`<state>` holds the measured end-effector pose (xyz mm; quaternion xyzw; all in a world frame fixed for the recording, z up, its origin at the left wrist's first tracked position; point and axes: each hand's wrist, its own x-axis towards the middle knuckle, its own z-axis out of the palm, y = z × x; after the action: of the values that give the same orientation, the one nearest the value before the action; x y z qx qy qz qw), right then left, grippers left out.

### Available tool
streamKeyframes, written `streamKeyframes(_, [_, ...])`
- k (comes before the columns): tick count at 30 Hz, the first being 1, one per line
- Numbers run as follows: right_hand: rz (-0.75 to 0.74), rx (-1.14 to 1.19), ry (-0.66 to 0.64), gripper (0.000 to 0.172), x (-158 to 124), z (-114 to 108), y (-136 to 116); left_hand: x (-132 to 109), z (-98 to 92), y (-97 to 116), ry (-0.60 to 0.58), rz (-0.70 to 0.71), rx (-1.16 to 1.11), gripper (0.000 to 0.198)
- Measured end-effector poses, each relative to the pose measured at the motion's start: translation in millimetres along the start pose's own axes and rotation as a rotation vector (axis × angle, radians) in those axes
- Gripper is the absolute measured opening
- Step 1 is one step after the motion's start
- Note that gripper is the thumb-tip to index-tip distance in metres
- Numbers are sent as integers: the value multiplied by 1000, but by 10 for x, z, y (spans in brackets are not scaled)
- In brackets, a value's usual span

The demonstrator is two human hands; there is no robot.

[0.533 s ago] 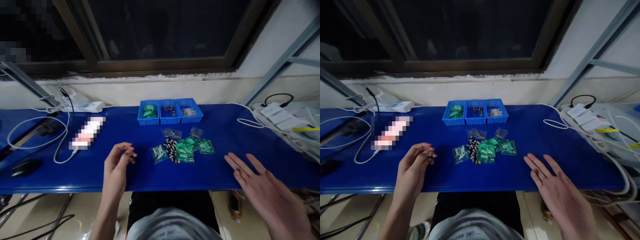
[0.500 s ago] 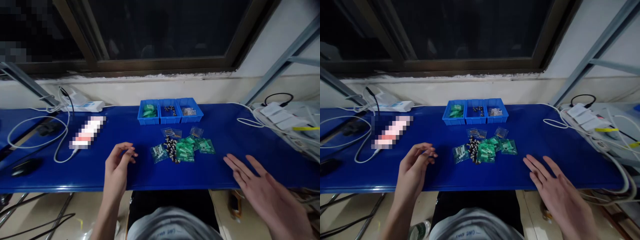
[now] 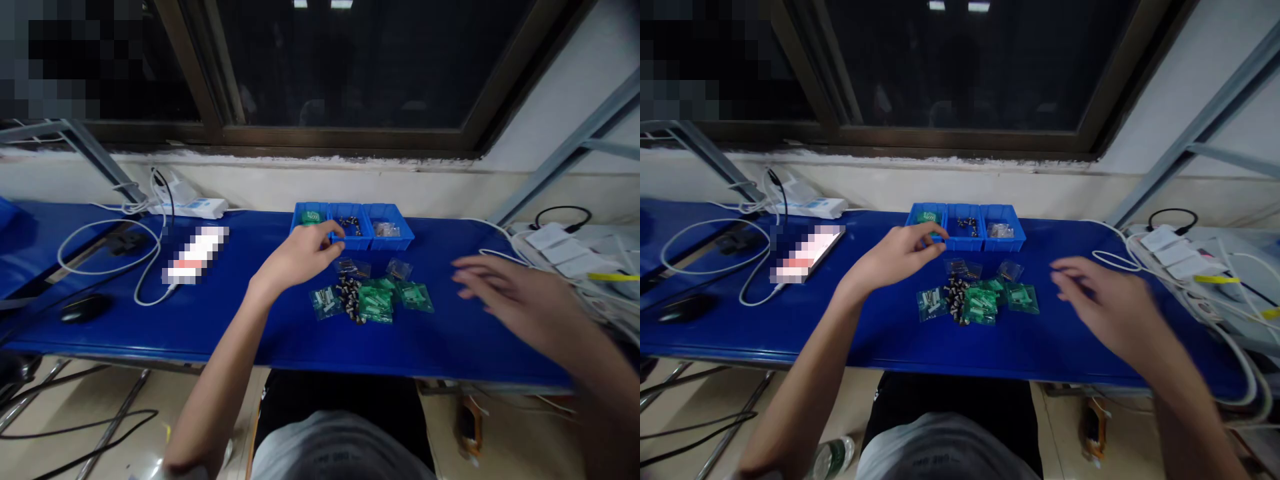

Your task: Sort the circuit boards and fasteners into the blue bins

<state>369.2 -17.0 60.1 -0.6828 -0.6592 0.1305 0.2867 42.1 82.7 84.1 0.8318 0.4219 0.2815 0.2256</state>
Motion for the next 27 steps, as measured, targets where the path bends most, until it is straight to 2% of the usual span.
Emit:
streamKeyframes(1, [-68,-171,-122,33,262,78,-91,123,6,8,-87,34,32,27])
streamKeyframes(3, [-86,-439,-279,36,700,278,-233,300,52,-14,-154,89,104,25])
streamKeyframes(6, [-69,-618,-435,39,1044,542,-312,382,173,-124,-130,218,154,22])
streamKeyframes(8, [-67,-638,-443,33,1103,644,-276,352,278,-218,-43,275,146,20])
streamKeyframes(11, [-75,-537,-418,21,1113,719,-131,278,458,-334,187,286,109,14])
streamKeyframes(12, [-90,-484,-416,18,1120,733,-73,255,514,-359,218,312,110,12])
streamKeyframes(16, [-186,-293,-377,5,1162,735,74,173,644,-394,138,393,223,13])
streamKeyframes(18, [-232,-209,-363,8,1161,690,46,139,657,-393,127,387,245,16])
streamKeyframes(22, [-239,74,-302,4,1135,564,-183,117,652,-394,140,379,257,20])
streamKeyframes(24, [-206,248,-261,12,1143,551,-314,124,647,-397,147,389,274,21])
streamKeyframes(27, [-215,486,-219,23,1164,650,-455,139,635,-408,160,400,300,23])
